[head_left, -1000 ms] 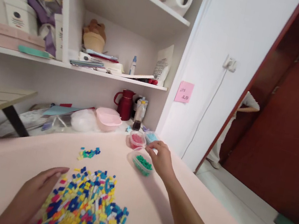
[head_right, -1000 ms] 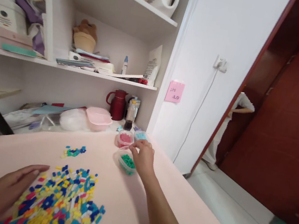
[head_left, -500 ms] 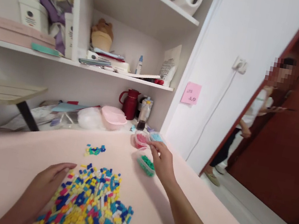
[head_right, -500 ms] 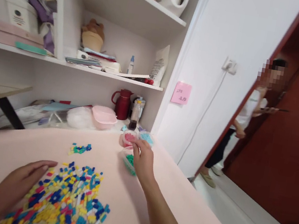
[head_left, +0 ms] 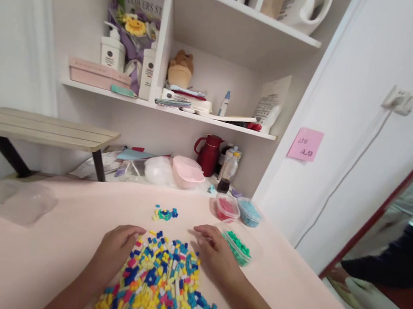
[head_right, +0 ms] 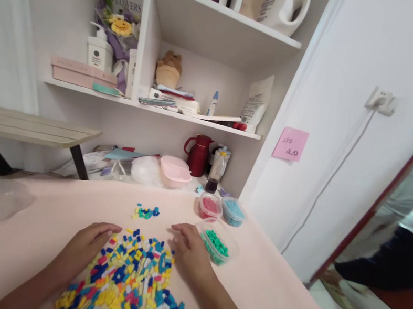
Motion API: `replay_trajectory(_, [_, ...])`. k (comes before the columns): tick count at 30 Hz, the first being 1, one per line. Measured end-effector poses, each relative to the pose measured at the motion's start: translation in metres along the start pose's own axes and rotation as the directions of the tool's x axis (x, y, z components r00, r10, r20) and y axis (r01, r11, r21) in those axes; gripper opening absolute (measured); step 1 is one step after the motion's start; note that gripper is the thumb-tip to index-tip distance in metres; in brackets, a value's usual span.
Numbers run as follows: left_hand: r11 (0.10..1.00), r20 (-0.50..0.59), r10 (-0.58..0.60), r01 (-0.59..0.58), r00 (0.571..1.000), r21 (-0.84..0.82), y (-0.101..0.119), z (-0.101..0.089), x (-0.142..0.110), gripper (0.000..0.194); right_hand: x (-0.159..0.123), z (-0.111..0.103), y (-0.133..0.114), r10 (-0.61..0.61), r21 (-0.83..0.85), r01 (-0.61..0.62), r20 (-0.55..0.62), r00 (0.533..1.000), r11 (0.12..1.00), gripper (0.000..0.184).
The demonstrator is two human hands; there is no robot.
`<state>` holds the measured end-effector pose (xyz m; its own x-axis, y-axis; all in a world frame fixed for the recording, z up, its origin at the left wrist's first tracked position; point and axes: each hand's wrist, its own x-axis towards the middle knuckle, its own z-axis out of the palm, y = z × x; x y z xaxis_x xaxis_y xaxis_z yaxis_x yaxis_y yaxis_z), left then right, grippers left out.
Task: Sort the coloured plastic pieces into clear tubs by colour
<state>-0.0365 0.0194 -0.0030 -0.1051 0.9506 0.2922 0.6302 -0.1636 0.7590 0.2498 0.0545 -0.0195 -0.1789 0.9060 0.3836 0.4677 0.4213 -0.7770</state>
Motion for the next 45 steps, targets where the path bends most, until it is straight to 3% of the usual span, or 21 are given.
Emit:
replay_trajectory(4, [1.0, 0.005, 0.028, -0.028, 1.0, 0.013, -0.002, 0.002, 0.0, 0.036, 0.025, 0.013, 0.008, 0.064, -0.07, -0.066, -0.025, 0.998, 0.995, 0.035])
replay_trajectory(12, [0.999, 0.008, 0.031, -0.031, 0.999, 0.021, -0.003, 0.004, -0.001, 0.036, 0.093, 0.044, -0.018, -0.072, -0.159, 0.093, 0.132, 0.989, 0.983, 0.042])
replay_trajectory(18, [1.0, -0.002, 0.025, -0.025, 1.0, -0.003, -0.002, 0.003, -0.002, 0.037, 0.123, 0.073, -0.037, -0.267, -0.151, 0.344, 0.377, 0.887, 0.927, 0.036])
replay_trajectory(21, [0.999, -0.015, 0.027, -0.028, 1.0, -0.032, -0.002, 0.001, -0.004, 0.036, 0.126, 0.083, -0.038, -0.317, -0.108, 0.399, 0.437, 0.842, 0.911, 0.026])
replay_trajectory(24, [0.998, -0.016, 0.027, -0.027, 1.0, -0.059, -0.003, -0.001, -0.004, 0.035, 0.12, 0.082, -0.034, -0.342, -0.082, 0.422, 0.458, 0.821, 0.903, 0.028])
replay_trajectory(31, [0.995, -0.027, 0.027, -0.029, 0.999, -0.098, -0.008, 0.0, 0.001, 0.034, 0.087, 0.049, -0.023, -0.342, -0.055, 0.404, 0.436, 0.833, 0.913, 0.033])
replay_trajectory(33, [0.995, -0.023, 0.022, -0.024, 0.999, -0.096, -0.01, 0.0, 0.002, 0.033, 0.075, 0.039, -0.021, -0.333, -0.035, 0.377, 0.397, 0.855, 0.926, 0.035])
replay_trajectory(37, [0.997, -0.02, 0.015, -0.017, 1.0, -0.077, -0.011, 0.0, 0.003, 0.034, 0.056, 0.025, -0.015, -0.234, 0.052, 0.23, 0.085, 0.969, 0.972, 0.037])
replay_trajectory(40, [0.997, -0.012, 0.015, -0.016, 1.0, -0.069, -0.011, -0.002, 0.003, 0.035, 0.046, 0.022, -0.008, -0.117, 0.016, 0.118, -0.076, 0.99, 0.993, 0.032])
replay_trajectory(45, [0.999, -0.008, 0.004, -0.004, 1.0, -0.04, -0.009, -0.003, 0.003, 0.037, 0.039, 0.026, -0.004, -0.086, -0.202, 0.081, -0.02, 0.996, 0.976, 0.043])
